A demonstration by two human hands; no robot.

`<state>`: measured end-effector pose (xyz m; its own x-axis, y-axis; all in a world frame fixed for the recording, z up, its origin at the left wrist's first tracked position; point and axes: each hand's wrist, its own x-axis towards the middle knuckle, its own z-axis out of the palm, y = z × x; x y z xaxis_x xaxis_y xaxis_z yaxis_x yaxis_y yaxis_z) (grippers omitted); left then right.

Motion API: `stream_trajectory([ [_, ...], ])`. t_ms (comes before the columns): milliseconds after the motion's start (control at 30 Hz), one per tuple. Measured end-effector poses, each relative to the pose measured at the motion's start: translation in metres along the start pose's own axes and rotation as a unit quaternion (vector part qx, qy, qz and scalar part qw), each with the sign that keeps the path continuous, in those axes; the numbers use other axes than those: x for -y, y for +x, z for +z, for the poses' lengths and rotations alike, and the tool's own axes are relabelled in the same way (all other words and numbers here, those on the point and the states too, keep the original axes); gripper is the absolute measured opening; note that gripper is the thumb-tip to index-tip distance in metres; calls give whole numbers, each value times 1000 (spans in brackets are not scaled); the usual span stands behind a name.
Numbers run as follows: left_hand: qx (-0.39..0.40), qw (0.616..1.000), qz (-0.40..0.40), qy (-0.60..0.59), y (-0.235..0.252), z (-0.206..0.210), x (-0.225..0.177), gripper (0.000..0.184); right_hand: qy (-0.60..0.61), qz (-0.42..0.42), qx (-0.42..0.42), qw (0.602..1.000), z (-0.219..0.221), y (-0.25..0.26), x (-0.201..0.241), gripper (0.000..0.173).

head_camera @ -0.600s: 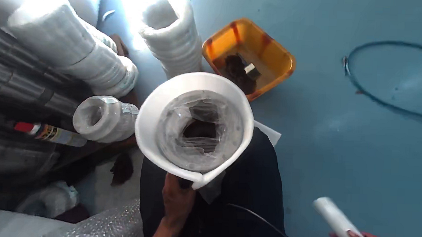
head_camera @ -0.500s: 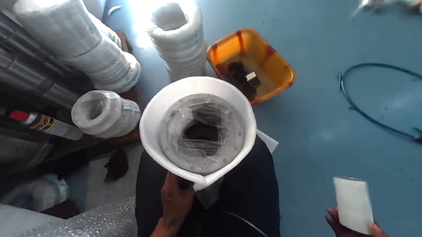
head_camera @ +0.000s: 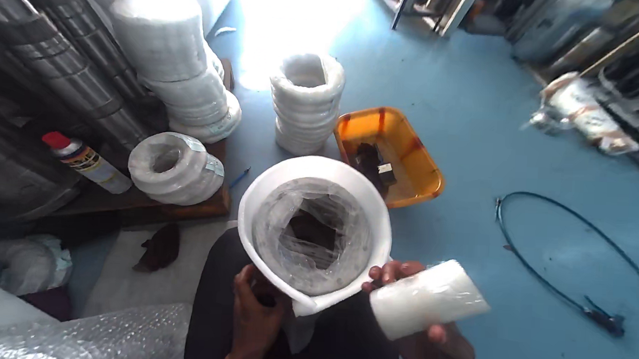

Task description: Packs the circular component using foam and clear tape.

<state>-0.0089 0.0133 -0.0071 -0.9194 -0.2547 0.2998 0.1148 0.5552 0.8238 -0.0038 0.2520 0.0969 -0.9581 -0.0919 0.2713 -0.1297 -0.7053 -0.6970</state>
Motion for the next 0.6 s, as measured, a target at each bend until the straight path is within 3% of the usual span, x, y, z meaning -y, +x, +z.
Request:
stream_trajectory([
  [133,-1,1000,5,6,1,1,4,111,-48,-4,46,998,2,9,-5,66],
  [300,21,999,-19,-44,0,1,6,113,-50,-7,133,990,21,26,-12,70],
  [433,12,997,2,-70,0,2,10,114,-145,-14,133,980,32,33,-16,80],
  [600,5,995,26,-97,-1,4,15,116,-339,-31,86,936,33,32,-1,62],
])
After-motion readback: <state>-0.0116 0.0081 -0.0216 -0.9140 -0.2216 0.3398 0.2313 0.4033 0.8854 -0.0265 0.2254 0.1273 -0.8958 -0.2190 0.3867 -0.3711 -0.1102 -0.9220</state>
